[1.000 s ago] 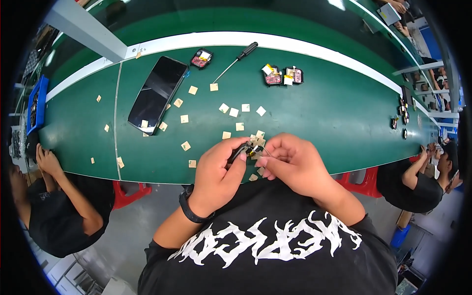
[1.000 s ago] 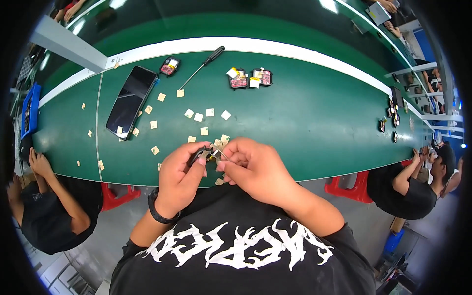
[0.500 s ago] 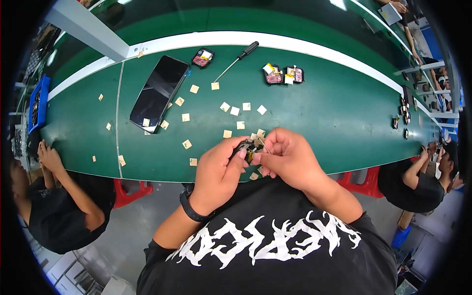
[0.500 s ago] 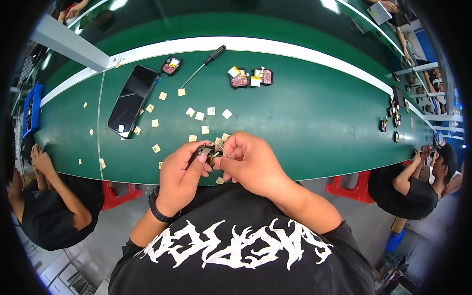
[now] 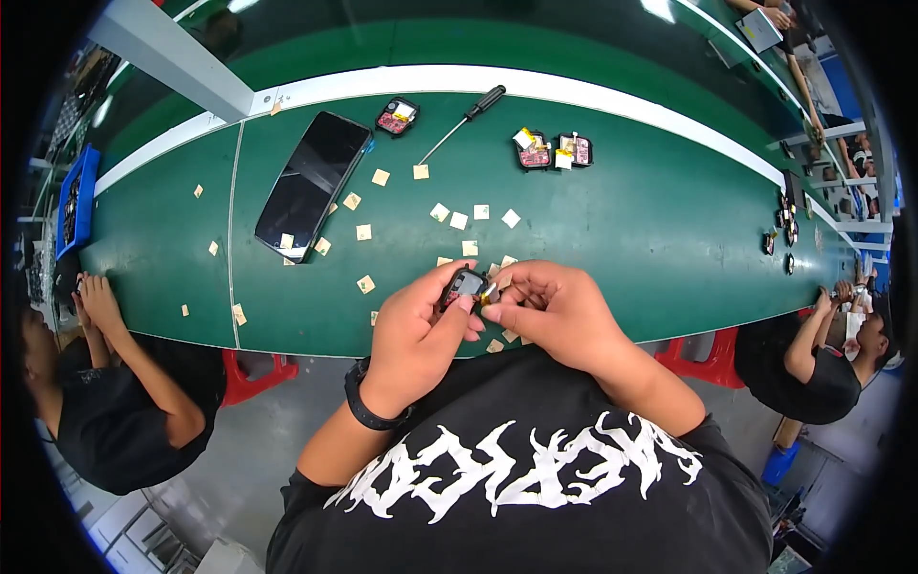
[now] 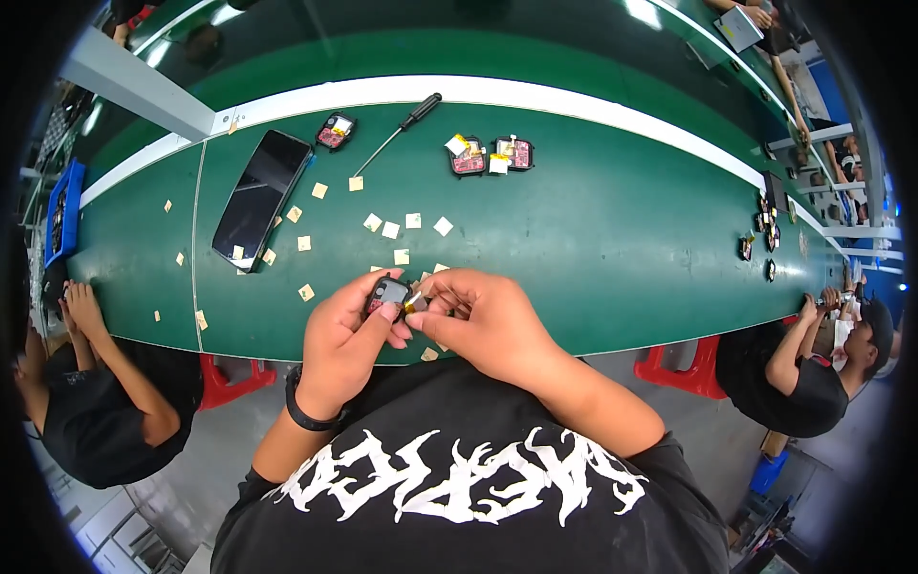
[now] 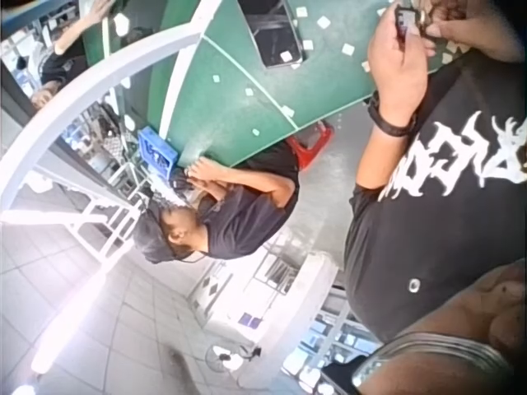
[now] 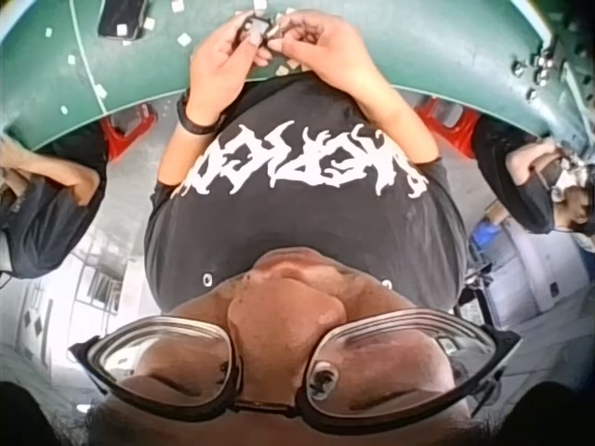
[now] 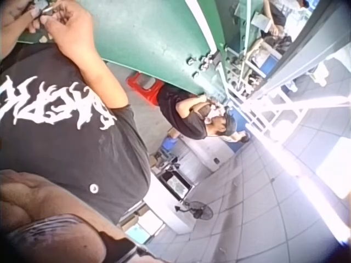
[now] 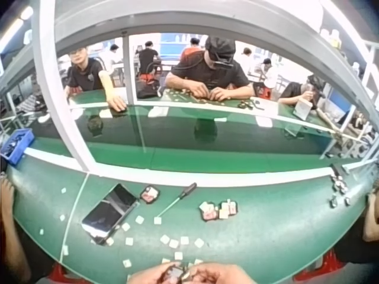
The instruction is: Assembling small electronic modules into casings on an industrial assembly line and logging progress.
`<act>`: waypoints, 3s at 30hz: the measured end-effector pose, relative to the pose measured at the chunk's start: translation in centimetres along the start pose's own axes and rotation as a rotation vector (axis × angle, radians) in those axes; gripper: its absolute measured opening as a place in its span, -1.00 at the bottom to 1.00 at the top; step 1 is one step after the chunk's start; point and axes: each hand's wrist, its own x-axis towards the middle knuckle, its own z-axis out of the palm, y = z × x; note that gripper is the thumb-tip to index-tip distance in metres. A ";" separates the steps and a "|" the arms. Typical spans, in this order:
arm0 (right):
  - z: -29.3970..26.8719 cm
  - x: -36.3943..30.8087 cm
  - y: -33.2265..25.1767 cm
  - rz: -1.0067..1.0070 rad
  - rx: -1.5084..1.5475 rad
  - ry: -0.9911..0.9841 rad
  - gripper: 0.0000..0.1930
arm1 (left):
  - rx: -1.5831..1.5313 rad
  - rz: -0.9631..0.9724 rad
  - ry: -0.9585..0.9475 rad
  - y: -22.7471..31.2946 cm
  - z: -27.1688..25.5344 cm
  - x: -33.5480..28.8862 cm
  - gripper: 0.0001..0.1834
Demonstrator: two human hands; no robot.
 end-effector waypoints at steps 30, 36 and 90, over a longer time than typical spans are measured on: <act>1.7 0.9 0.2 -0.076 -0.129 0.045 -0.95 | 0.234 0.204 0.001 -0.2 -0.2 -0.2 -0.58; 1.0 2.0 -0.7 0.026 0.018 0.083 -0.69 | 0.189 0.241 -0.145 -0.3 -1.3 -0.5 -0.56; -5.8 0.8 -2.5 -0.523 -0.681 -0.046 -0.79 | 0.088 -0.215 -0.181 1.9 -0.8 0.6 -0.65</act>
